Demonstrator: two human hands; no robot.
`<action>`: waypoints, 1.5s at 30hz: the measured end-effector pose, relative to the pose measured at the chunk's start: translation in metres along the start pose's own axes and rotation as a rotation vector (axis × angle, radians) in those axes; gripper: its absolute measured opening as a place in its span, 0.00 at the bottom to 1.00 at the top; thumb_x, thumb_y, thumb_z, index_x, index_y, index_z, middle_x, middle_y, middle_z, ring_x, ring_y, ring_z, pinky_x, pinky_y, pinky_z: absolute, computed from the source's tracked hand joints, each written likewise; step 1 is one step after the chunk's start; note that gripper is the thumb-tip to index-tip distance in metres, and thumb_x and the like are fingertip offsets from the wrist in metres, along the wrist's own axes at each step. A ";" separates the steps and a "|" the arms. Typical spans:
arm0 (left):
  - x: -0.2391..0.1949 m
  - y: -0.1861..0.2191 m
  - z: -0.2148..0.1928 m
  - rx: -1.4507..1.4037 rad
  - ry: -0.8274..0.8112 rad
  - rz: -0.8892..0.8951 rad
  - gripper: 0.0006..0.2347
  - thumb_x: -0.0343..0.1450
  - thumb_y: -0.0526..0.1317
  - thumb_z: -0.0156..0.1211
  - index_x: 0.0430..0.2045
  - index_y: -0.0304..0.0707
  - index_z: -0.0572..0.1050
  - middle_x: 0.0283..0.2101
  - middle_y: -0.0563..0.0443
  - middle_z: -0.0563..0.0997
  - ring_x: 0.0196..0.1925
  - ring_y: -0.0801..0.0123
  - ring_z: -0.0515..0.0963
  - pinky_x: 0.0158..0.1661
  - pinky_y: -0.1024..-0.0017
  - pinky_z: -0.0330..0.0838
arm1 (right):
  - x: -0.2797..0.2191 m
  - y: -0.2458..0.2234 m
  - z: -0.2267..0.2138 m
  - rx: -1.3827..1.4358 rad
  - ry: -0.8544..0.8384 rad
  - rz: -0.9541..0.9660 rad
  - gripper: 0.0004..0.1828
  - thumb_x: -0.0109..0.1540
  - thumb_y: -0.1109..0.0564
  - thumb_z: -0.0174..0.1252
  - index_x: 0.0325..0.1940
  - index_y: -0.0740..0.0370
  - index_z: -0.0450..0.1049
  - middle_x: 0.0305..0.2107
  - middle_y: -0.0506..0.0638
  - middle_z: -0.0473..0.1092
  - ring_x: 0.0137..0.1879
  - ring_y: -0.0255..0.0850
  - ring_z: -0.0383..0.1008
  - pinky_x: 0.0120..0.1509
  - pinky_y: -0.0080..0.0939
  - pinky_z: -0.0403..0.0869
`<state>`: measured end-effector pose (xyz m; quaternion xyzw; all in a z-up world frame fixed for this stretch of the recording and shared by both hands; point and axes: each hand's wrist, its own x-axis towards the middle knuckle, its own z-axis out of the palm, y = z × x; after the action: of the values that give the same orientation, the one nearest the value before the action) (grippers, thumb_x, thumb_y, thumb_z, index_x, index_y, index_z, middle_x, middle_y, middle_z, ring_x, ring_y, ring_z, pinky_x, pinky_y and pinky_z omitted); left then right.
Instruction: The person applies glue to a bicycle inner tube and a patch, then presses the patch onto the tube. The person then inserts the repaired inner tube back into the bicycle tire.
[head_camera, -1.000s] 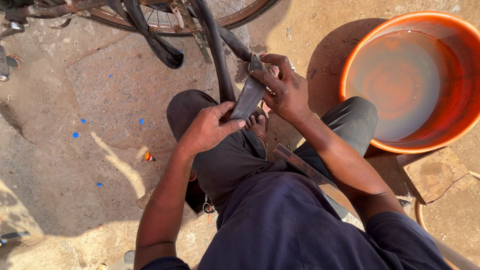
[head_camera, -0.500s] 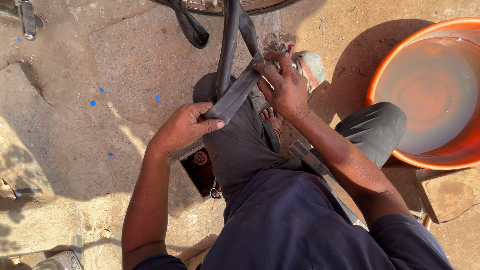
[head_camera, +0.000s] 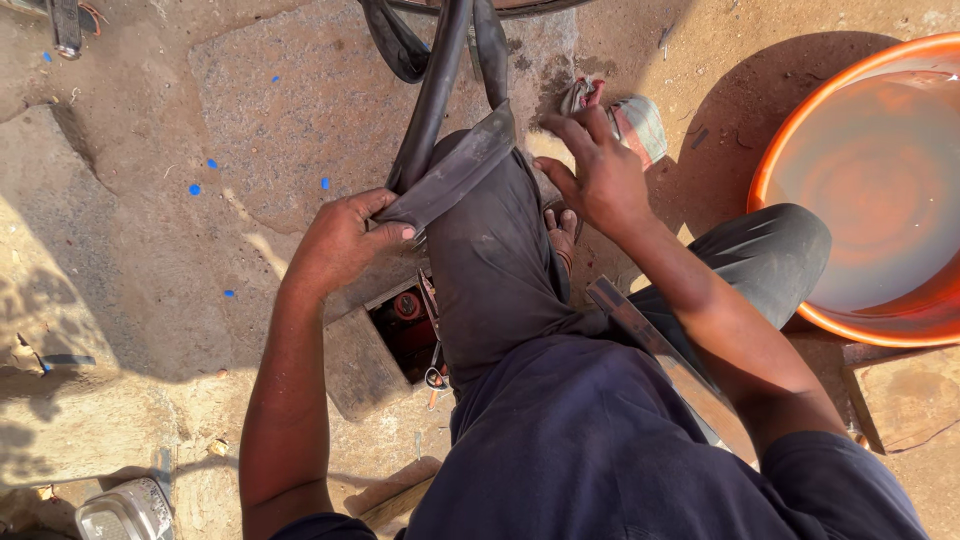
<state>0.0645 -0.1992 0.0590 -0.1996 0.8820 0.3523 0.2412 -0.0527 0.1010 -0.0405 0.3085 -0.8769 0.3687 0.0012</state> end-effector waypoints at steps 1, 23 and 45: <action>0.001 -0.003 -0.004 0.013 -0.008 -0.007 0.21 0.63 0.46 0.70 0.48 0.36 0.81 0.43 0.42 0.87 0.44 0.59 0.86 0.48 0.60 0.76 | -0.012 0.008 -0.011 -0.023 -0.084 0.056 0.20 0.65 0.48 0.65 0.59 0.55 0.74 0.48 0.54 0.71 0.44 0.55 0.78 0.45 0.54 0.77; -0.018 0.050 0.060 -0.135 -0.152 0.285 0.17 0.71 0.42 0.63 0.50 0.28 0.76 0.48 0.47 0.78 0.52 0.61 0.80 0.55 0.64 0.74 | -0.173 0.009 -0.040 -0.238 -0.983 0.449 0.43 0.64 0.35 0.54 0.80 0.30 0.42 0.58 0.52 0.66 0.59 0.50 0.75 0.58 0.50 0.79; -0.011 0.036 0.076 -0.426 -0.239 0.233 0.25 0.72 0.40 0.59 0.67 0.37 0.64 0.66 0.47 0.72 0.68 0.66 0.71 0.67 0.67 0.61 | -0.166 -0.005 -0.033 -0.391 -1.056 0.457 0.42 0.64 0.37 0.55 0.79 0.27 0.44 0.58 0.55 0.63 0.58 0.51 0.75 0.54 0.49 0.82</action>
<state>0.0759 -0.1185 0.0356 -0.1001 0.7702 0.5764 0.2540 0.0764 0.2095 -0.0512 0.2478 -0.8544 -0.0111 -0.4567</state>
